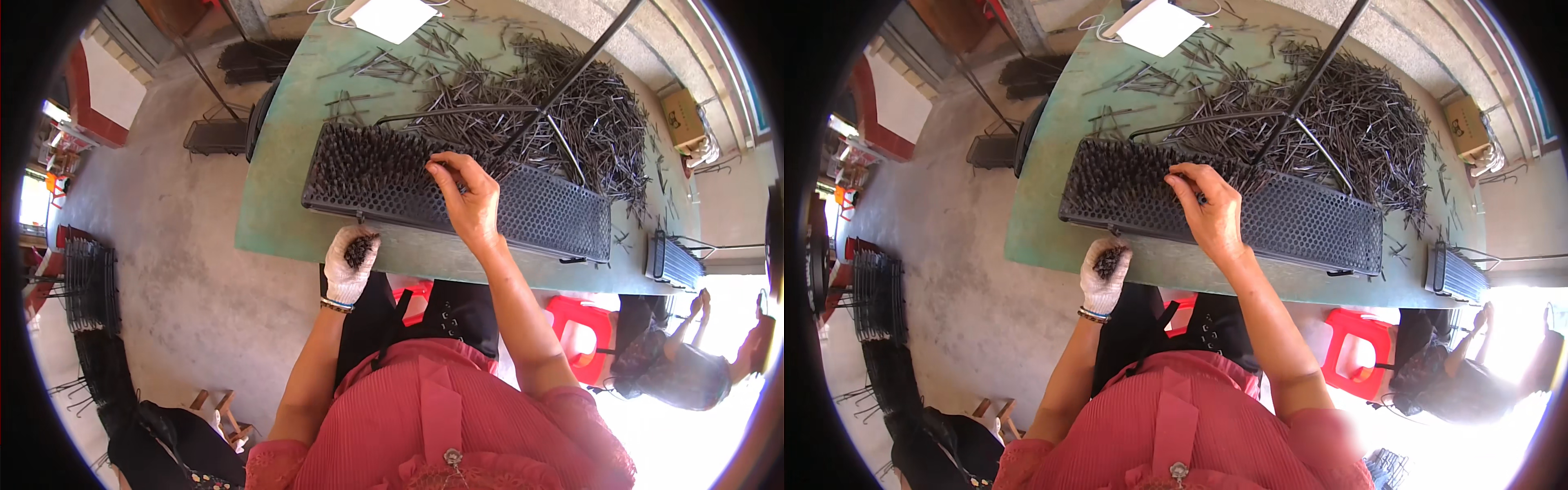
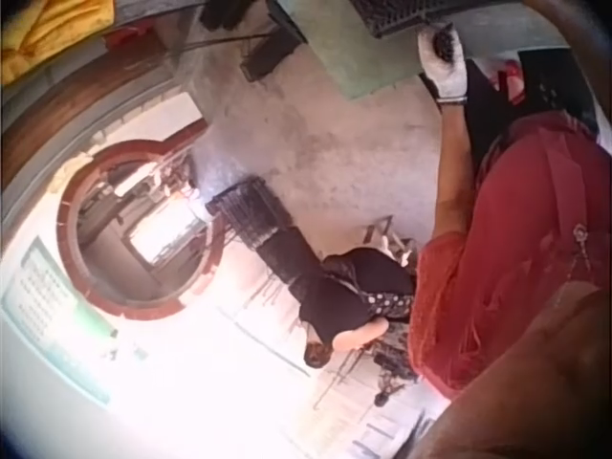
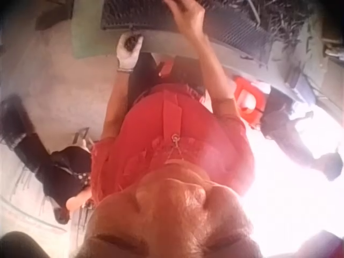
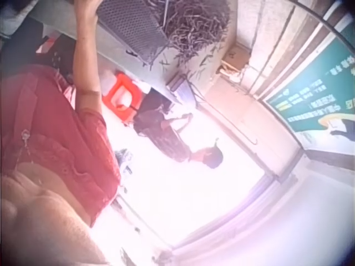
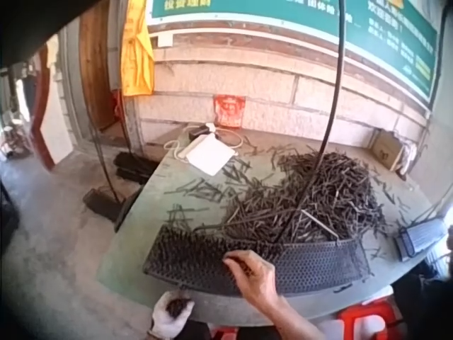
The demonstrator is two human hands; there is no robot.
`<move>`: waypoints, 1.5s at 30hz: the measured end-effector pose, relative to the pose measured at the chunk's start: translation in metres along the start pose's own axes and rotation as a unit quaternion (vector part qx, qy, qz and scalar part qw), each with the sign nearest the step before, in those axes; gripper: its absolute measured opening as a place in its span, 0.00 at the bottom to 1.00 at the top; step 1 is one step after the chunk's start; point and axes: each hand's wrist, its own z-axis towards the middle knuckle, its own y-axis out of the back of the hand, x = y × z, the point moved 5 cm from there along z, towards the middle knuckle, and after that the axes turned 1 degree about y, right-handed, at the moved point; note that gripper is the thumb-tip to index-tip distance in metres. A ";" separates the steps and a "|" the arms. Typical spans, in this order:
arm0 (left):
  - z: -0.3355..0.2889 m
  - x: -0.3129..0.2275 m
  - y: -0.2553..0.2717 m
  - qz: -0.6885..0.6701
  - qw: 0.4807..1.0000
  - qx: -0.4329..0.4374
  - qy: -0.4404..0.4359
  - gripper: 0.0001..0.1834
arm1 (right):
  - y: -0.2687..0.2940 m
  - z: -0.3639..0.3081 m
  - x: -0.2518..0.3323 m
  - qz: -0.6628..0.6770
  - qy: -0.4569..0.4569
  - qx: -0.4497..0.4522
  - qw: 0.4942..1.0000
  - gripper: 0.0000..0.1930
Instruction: Sorting and inserting thin metal rods into a perforated grid tray.
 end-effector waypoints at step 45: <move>-0.023 -0.075 -0.019 -0.298 0.869 0.065 0.390 0.15 | -0.006 -0.011 -0.001 -0.169 0.115 -0.022 0.979 0.11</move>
